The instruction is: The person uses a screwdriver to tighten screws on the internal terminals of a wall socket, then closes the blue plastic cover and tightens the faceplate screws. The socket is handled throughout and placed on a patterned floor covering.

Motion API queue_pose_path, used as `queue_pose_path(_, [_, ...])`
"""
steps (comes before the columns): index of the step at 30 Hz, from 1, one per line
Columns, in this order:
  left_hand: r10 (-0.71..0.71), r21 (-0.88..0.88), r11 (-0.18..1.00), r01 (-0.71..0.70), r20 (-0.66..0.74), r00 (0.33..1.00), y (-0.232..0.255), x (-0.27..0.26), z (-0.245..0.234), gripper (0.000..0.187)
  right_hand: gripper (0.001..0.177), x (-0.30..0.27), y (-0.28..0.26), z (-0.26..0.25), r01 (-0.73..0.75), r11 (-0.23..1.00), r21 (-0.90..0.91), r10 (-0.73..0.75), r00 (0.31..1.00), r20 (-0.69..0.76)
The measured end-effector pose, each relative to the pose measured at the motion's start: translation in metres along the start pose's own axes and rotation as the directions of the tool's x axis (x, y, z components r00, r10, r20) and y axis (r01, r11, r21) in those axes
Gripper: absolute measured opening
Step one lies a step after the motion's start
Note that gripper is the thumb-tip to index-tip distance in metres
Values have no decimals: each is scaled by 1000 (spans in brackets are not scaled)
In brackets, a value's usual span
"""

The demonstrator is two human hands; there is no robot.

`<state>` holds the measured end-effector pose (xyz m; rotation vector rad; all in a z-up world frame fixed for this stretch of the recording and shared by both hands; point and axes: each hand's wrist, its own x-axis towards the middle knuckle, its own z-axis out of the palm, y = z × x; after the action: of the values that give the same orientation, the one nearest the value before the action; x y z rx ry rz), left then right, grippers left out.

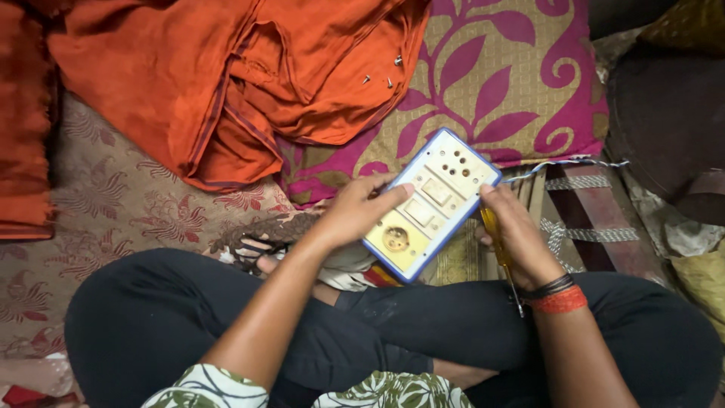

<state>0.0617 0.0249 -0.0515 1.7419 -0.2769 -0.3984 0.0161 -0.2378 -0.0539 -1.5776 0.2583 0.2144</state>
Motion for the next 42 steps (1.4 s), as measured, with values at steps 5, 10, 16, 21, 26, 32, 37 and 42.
queue_pose_path(5, [-203,-207,952,225,120,972,-4,8,-9,58,63,4,1,-6,-5,984,-176,-11,996,-90])
queue_pose_path(10, [-219,-503,811,300,215,952,3,4,-21,75,59,1,3,-10,394,695,-601,-484,875,13])
queue_pose_path(16, [-224,-666,657,354,275,935,10,-4,-17,84,41,5,1,-12,119,842,-526,-213,969,-122])
queue_pose_path(21, [-64,-821,485,300,309,949,16,-10,-12,89,33,-9,-15,-26,22,493,-870,-238,965,-110])
queue_pose_path(26, [14,-904,389,174,195,981,16,-12,3,81,33,-18,-36,-32,-73,571,-818,-231,942,-245])
queue_pose_path(32, [-34,-840,528,126,127,991,14,-20,39,80,50,-27,-35,-12,255,908,-332,-270,963,1])
queue_pose_path(37, [61,-865,497,62,106,993,28,-33,49,85,75,-53,-36,6,292,874,388,-371,917,146])
queue_pose_path(42, [37,-771,635,-56,-43,998,38,-34,45,91,93,-67,-44,12,427,784,451,-501,863,54])
